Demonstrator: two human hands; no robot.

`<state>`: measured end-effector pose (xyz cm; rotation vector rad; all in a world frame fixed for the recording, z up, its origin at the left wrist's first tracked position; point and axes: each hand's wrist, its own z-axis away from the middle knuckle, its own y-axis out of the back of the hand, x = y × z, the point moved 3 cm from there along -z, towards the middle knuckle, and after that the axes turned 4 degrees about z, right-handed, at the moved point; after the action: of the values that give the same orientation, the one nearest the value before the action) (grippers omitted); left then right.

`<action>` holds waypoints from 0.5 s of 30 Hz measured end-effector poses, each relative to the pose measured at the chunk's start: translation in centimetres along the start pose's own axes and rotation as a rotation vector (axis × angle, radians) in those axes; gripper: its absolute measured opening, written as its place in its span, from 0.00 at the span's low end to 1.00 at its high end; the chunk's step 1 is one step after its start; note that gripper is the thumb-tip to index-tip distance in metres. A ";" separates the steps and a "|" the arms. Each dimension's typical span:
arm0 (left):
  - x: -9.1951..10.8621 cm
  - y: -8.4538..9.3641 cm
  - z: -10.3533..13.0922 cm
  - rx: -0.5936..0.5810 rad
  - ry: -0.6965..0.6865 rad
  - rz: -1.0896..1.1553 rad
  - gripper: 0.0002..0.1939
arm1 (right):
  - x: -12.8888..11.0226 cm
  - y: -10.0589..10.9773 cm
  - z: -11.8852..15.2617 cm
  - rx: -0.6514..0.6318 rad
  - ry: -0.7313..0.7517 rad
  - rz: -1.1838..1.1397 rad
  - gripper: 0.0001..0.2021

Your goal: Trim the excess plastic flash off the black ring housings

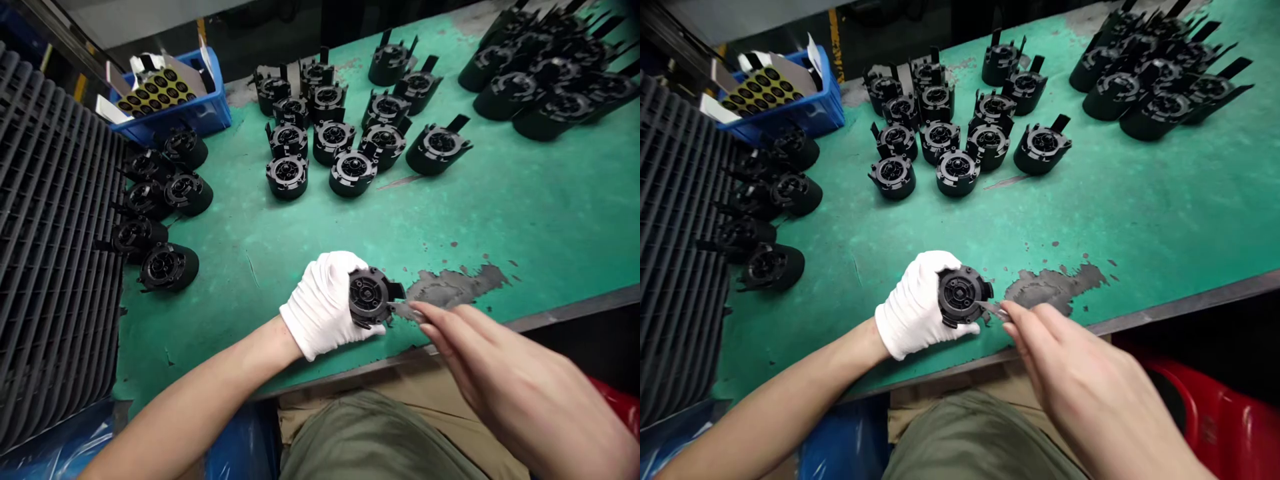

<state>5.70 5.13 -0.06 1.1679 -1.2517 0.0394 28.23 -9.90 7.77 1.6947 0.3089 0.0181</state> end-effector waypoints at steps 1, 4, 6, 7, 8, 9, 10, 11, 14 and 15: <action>0.0 0.1 0.0 -0.006 -0.022 0.011 0.57 | 0.8 0.3 -0.2 0.011 0.019 0.031 0.20; 0.1 0.8 -0.1 -0.077 -0.117 0.100 0.54 | 2.9 0.6 -1.3 0.020 0.131 0.033 0.20; 0.2 1.2 -0.3 -0.151 -0.196 0.171 0.51 | 4.3 0.6 -2.2 0.027 0.175 -0.034 0.18; 0.2 1.4 -0.3 -0.176 -0.232 0.194 0.50 | 5.0 0.5 -2.8 0.030 0.192 -0.069 0.17; 0.1 1.5 -0.4 -0.189 -0.255 0.205 0.51 | 5.5 0.4 -3.4 0.021 0.213 -0.109 0.15; 0.0 1.6 -0.5 -0.190 -0.264 0.206 0.52 | 5.9 0.3 -3.9 0.001 0.249 -0.155 0.12; -0.2 1.6 -0.5 -0.186 -0.263 0.203 0.54 | 6.1 0.2 -4.5 -0.027 0.296 -0.200 0.10; -0.4 1.4 -0.6 -0.186 -0.260 0.202 0.57 | 6.1 0.2 -5.1 -0.054 0.349 -0.241 0.08; -0.9 0.9 -0.8 -0.198 -0.265 0.220 0.64 | 5.8 0.4 -6.6 -0.092 0.480 -0.289 0.10; -0.9 0.7 -0.9 -0.201 -0.270 0.226 0.63 | 5.7 0.4 -7.0 -0.093 0.513 -0.285 0.12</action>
<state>5.54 6.58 -0.15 0.8735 -1.5845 -0.0779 32.44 -1.98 8.30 1.5212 0.9166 0.2554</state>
